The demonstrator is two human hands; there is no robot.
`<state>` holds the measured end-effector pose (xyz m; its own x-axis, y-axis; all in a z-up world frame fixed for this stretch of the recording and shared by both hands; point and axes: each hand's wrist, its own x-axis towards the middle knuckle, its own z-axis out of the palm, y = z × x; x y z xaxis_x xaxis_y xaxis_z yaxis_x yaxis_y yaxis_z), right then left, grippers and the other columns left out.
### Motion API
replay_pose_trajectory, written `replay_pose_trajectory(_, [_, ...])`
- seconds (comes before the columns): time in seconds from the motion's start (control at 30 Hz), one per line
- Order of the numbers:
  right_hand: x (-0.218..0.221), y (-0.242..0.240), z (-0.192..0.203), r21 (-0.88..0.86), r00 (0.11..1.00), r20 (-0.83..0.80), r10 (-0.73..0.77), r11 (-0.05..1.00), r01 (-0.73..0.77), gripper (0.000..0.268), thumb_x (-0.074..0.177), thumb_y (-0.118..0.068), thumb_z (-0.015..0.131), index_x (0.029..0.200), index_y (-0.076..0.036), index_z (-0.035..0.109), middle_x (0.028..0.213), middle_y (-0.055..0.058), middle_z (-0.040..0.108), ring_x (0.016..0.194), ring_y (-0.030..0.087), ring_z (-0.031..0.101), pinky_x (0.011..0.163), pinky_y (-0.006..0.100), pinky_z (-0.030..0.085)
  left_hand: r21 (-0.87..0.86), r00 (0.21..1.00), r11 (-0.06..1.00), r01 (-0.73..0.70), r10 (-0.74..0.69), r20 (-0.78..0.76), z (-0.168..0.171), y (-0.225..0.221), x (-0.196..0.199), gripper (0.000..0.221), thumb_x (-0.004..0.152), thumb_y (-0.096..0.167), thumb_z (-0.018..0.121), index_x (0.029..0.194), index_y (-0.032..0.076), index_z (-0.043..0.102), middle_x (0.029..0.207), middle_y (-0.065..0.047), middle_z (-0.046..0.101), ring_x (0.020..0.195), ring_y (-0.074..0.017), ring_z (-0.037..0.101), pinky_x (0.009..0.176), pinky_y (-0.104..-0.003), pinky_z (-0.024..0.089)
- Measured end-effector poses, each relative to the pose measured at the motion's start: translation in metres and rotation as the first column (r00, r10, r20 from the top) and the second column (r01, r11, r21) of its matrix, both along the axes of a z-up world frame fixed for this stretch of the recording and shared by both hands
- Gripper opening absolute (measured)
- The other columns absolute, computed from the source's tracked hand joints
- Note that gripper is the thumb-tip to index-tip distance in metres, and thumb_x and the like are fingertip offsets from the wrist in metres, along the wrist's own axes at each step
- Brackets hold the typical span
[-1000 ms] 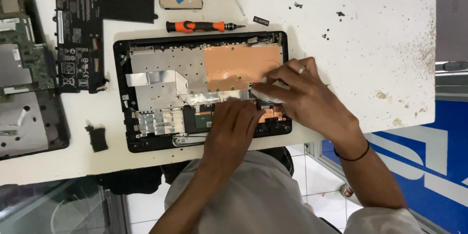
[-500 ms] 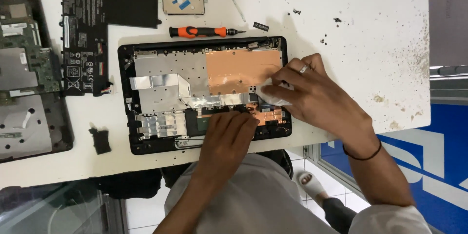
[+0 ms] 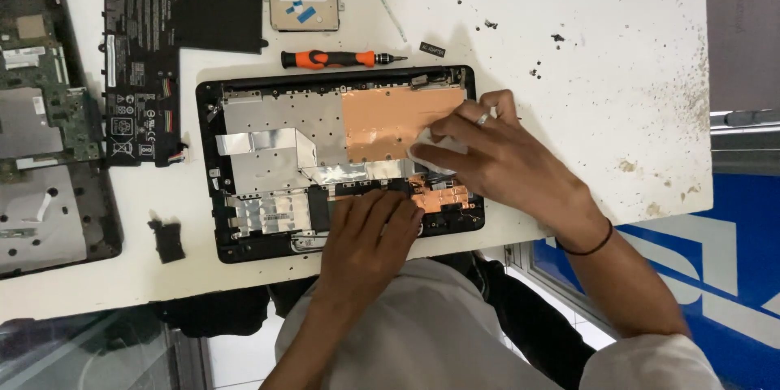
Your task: Cleaning internal laptop components and connecting ribbon cables during assembly.
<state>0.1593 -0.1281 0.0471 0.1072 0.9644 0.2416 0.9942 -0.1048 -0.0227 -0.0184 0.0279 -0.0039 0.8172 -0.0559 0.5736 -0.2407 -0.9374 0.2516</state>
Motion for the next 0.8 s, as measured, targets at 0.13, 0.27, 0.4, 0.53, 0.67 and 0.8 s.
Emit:
replay_pose_trajectory(0.13, [0.004,-0.017,0.001,-0.001,0.997,-0.068,-0.030,1.000,0.030,0.044,0.086,0.010,0.081,0.120,-0.017,0.074,0.113,0.005,0.059,0.100,0.022,0.056,0.085,0.040,0.033,-0.013,1.000,1.000,0.001,-0.001,-0.003,-0.003,0.000,-0.001,0.018,0.097,0.016,0.080,0.106,0.008,0.067,0.105,-0.006,0.070,0.098,-0.0228,0.064,0.084,-0.038,0.050])
replay_pose_trajectory(0.27, [0.007,-0.027,0.005,-0.049,0.994,-0.075,-0.079,0.996,0.075,0.054,0.079,0.013,0.077,0.121,-0.020,0.073,0.127,0.004,0.061,0.101,0.024,0.055,0.086,0.044,0.035,0.033,1.000,0.999,-0.018,0.017,0.022,0.001,0.000,0.001,0.013,0.099,0.015,0.077,0.103,0.009,0.066,0.103,-0.006,0.068,0.097,-0.0231,0.063,0.082,-0.037,0.049])
replay_pose_trajectory(0.4, [0.000,-0.005,-0.005,0.076,0.997,-0.071,-0.023,0.997,0.028,0.041,0.086,-0.002,0.089,0.119,-0.021,0.075,0.115,0.001,0.066,0.100,0.020,0.058,0.088,0.038,0.032,0.022,0.999,0.999,-0.024,0.022,0.049,0.000,0.000,0.001,0.011,0.098,0.013,0.076,0.103,0.009,0.067,0.102,-0.006,0.068,0.096,-0.0227,0.064,0.082,-0.036,0.049])
replay_pose_trajectory(0.53, [0.002,-0.014,-0.001,0.020,0.998,-0.068,-0.007,1.000,0.008,0.047,0.082,0.005,0.086,0.119,-0.020,0.073,0.115,0.006,0.059,0.100,0.022,0.058,0.087,0.040,0.036,0.032,0.999,0.999,-0.025,0.023,0.049,0.001,0.001,0.002,0.009,0.098,0.013,0.075,0.102,0.010,0.067,0.102,-0.005,0.069,0.096,-0.0219,0.063,0.081,-0.036,0.048])
replay_pose_trajectory(0.67, [0.010,-0.029,-0.001,0.009,0.995,-0.084,-0.045,0.999,0.046,0.048,0.086,0.017,0.074,0.114,-0.021,0.075,0.113,0.004,0.059,0.097,0.024,0.053,0.082,0.043,0.031,0.024,0.999,0.999,-0.026,0.025,0.044,0.000,0.001,0.001,0.011,0.098,0.012,0.075,0.103,0.009,0.066,0.102,-0.006,0.068,0.095,-0.0223,0.063,0.081,-0.036,0.048])
replay_pose_trajectory(0.8, [0.009,-0.020,-0.014,0.147,0.997,-0.079,0.001,0.989,0.011,0.046,0.088,0.007,0.085,0.121,-0.022,0.074,0.112,0.004,0.062,0.098,0.021,0.055,0.091,0.040,0.029,0.042,0.998,0.998,-0.039,0.037,0.046,0.002,0.001,0.002,0.008,0.099,0.012,0.073,0.101,0.011,0.066,0.101,-0.004,0.068,0.094,-0.0216,0.063,0.081,-0.035,0.047])
